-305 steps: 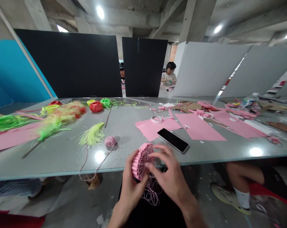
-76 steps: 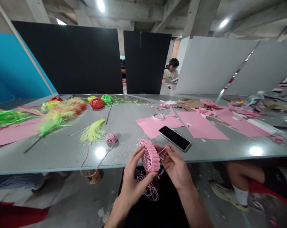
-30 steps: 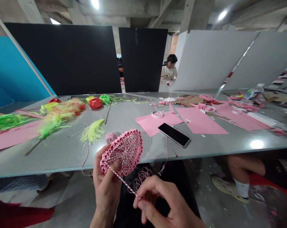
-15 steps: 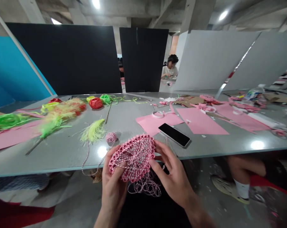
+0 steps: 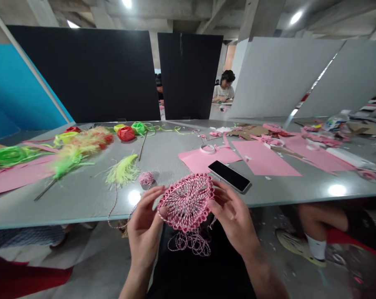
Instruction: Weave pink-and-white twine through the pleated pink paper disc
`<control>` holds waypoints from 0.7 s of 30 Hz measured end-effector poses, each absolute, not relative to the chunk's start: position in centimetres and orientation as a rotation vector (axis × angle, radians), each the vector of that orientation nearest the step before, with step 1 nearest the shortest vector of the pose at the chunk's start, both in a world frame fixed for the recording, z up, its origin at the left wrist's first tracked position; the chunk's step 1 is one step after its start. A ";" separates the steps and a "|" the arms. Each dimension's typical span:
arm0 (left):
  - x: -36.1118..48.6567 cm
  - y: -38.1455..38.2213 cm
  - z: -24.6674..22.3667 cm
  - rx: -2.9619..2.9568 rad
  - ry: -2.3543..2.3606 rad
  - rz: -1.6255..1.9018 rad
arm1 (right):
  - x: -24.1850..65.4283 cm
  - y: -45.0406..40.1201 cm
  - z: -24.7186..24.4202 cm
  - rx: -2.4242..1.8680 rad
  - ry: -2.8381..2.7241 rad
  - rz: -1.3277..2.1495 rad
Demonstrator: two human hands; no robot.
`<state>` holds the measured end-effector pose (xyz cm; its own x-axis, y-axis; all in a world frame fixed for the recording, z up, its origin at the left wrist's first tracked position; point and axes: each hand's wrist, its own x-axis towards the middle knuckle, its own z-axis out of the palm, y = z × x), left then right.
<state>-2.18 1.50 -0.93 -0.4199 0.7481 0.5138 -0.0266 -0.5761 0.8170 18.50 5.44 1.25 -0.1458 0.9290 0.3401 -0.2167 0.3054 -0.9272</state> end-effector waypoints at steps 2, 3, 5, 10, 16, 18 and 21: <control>-2.7 1.5 -0.8 1.396 1.133 2.112 | 18.8 5.5 1.3 -0.729 -1.320 1.157; -2.9 1.4 -0.7 1.442 1.175 2.134 | 18.9 5.5 1.3 -0.727 -1.317 1.152; -3.1 1.3 -0.8 1.506 1.228 2.154 | 19.1 5.5 1.3 -0.721 -1.316 1.148; -2.7 1.3 -0.8 1.453 1.241 2.039 | 19.0 5.1 1.1 -0.730 -1.306 1.159; -1.9 1.6 -0.8 1.257 1.197 1.937 | 19.2 5.9 0.1 -0.641 -1.187 1.289; -1.5 1.4 -0.7 1.248 1.167 1.961 | 19.1 6.6 -0.6 -0.630 -1.168 1.356; -0.8 0.9 -0.4 1.281 1.094 1.986 | 18.7 7.3 -2.0 -0.712 -1.262 1.279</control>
<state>-0.78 0.90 -0.37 -0.4094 0.7743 0.4826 -0.0059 -0.5311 0.8473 18.68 7.27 -1.96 -0.1703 0.9446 0.2807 -0.2935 0.2233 -0.9295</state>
